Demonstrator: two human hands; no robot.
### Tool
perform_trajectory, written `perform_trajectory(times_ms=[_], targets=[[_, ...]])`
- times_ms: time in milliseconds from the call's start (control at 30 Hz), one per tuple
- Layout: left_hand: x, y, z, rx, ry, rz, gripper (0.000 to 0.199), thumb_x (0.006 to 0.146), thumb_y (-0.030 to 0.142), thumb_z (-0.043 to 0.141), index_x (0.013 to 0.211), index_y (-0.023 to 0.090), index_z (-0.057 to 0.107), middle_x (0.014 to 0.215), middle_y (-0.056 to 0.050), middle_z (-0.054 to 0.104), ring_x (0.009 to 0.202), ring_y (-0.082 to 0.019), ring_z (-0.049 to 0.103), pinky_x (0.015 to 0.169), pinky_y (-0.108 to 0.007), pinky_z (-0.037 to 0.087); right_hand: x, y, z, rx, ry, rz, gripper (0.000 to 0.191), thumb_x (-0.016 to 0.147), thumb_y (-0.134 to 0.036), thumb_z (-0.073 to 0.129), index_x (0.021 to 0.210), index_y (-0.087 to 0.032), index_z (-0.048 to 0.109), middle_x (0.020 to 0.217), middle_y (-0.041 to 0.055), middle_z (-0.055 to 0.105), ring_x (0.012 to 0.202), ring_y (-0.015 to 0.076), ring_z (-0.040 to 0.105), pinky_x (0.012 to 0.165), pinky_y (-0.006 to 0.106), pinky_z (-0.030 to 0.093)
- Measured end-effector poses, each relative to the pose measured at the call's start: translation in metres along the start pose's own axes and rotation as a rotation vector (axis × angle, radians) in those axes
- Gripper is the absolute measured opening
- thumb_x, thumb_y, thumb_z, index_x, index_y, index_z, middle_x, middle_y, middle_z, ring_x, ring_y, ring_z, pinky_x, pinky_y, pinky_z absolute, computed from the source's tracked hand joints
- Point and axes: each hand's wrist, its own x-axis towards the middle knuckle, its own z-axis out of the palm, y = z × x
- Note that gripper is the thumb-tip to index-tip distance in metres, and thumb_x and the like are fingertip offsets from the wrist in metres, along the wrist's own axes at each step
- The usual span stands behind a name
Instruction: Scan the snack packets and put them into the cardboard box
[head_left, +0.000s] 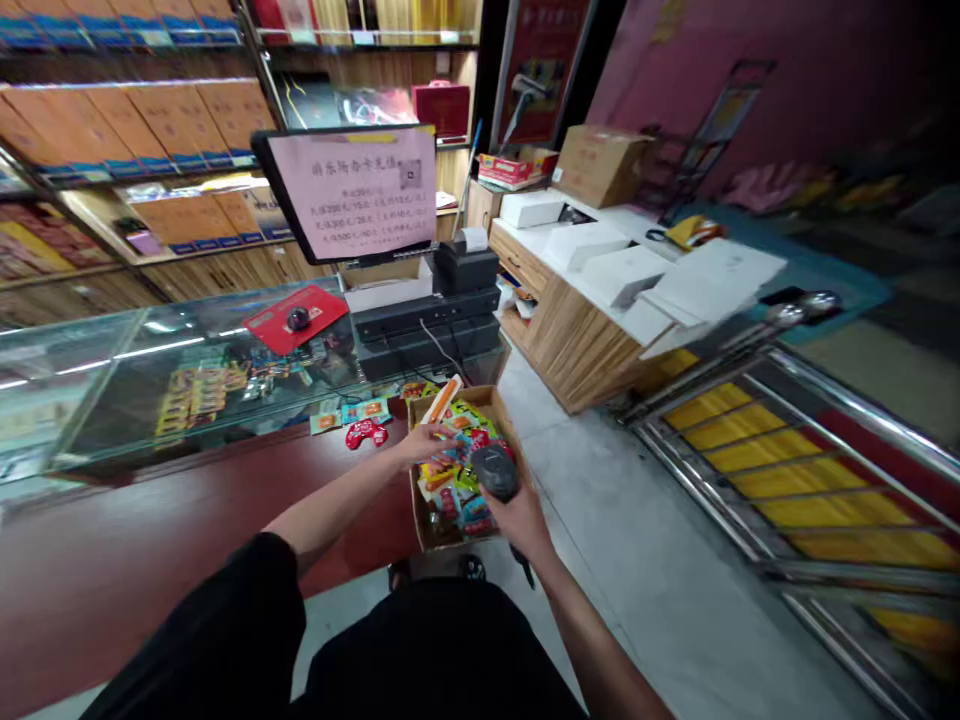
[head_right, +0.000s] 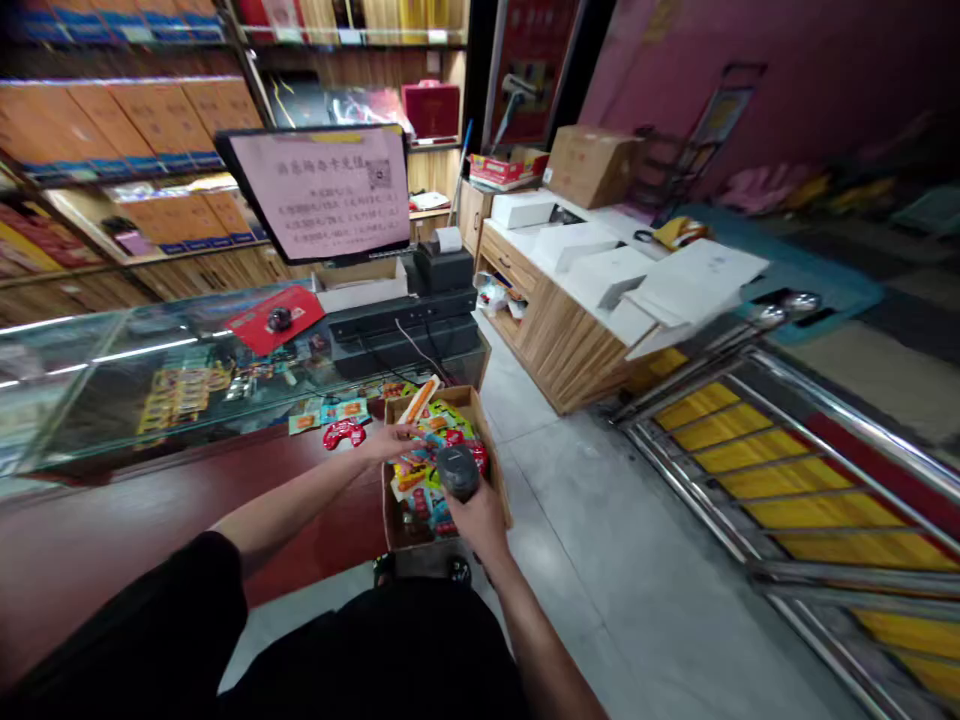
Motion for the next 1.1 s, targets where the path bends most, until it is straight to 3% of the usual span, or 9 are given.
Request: perform_trajectory(times_ms=[133, 300, 533, 700, 867, 1000, 1100], targets=[[-0.009, 0.001, -0.02, -0.039, 0.024, 0.034, 0.059, 0.063, 0.05, 0.08, 0.109, 0.016, 0.066, 0.091, -0.007, 0.073, 0.072, -0.019, 0.071, 0.057, -0.027, 0.058, 0.007, -0.018, 0.019, -0.048, -0.002, 0.005, 0.039, 0.073, -0.043, 0.067, 0.098, -0.014, 0.07, 0.087, 0.0124, 0.075, 0.087, 0.0276, 0.072, 0.071, 0.03, 0.054], [-0.016, -0.012, -0.073, -0.005, 0.126, 0.006, 0.052, 0.062, 0.05, 0.08, 0.099, 0.016, 0.067, 0.086, -0.005, 0.072, 0.07, -0.017, 0.07, 0.055, -0.024, 0.056, 0.018, -0.045, 0.055, -0.031, -0.055, -0.009, 0.033, 0.072, -0.043, 0.067, 0.092, -0.016, 0.072, 0.08, 0.0113, 0.075, 0.082, 0.0288, 0.072, 0.066, 0.032, 0.054], [-0.02, -0.05, -0.158, 0.159, 0.323, -0.113, 0.038, 0.071, 0.042, 0.076, 0.099, 0.017, 0.065, 0.085, -0.003, 0.071, 0.068, -0.014, 0.068, 0.056, -0.022, 0.055, 0.037, -0.078, 0.112, -0.042, -0.15, -0.053, 0.041, 0.074, -0.043, 0.066, 0.102, -0.015, 0.069, 0.09, 0.0129, 0.075, 0.091, 0.029, 0.071, 0.075, 0.033, 0.054], [-0.009, -0.086, -0.207, 0.305, 0.414, -0.222, 0.04, 0.073, 0.033, 0.074, 0.107, 0.018, 0.062, 0.083, -0.003, 0.072, 0.065, -0.013, 0.067, 0.053, -0.02, 0.052, 0.044, -0.088, 0.143, -0.091, -0.19, -0.047, 0.039, 0.076, -0.044, 0.064, 0.102, -0.015, 0.068, 0.093, 0.0132, 0.075, 0.095, 0.0294, 0.07, 0.077, 0.034, 0.054], [0.012, -0.112, -0.229, 0.454, 0.489, -0.282, 0.043, 0.067, 0.032, 0.077, 0.105, 0.017, 0.062, 0.101, -0.008, 0.071, 0.075, -0.017, 0.069, 0.059, -0.02, 0.05, 0.048, -0.09, 0.157, -0.131, -0.215, -0.024, 0.04, 0.078, -0.044, 0.062, 0.104, -0.014, 0.066, 0.099, 0.0144, 0.074, 0.099, 0.0301, 0.069, 0.081, 0.036, 0.053], [0.027, -0.12, -0.233, 0.555, 0.545, -0.308, 0.047, 0.067, 0.037, 0.076, 0.106, 0.015, 0.06, 0.109, -0.014, 0.068, 0.098, -0.024, 0.066, 0.072, -0.025, 0.049, 0.052, -0.087, 0.16, -0.129, -0.223, 0.013, 0.042, 0.078, -0.044, 0.061, 0.105, -0.013, 0.067, 0.098, 0.0144, 0.074, 0.098, 0.0293, 0.069, 0.081, 0.036, 0.053], [0.033, -0.122, -0.234, 0.59, 0.546, -0.333, 0.045, 0.064, 0.037, 0.077, 0.101, 0.016, 0.062, 0.109, -0.014, 0.069, 0.103, -0.027, 0.064, 0.076, -0.027, 0.048, 0.055, -0.086, 0.161, -0.125, -0.207, 0.009, 0.041, 0.077, -0.043, 0.062, 0.104, -0.014, 0.068, 0.098, 0.0136, 0.074, 0.097, 0.0289, 0.069, 0.081, 0.035, 0.053]])
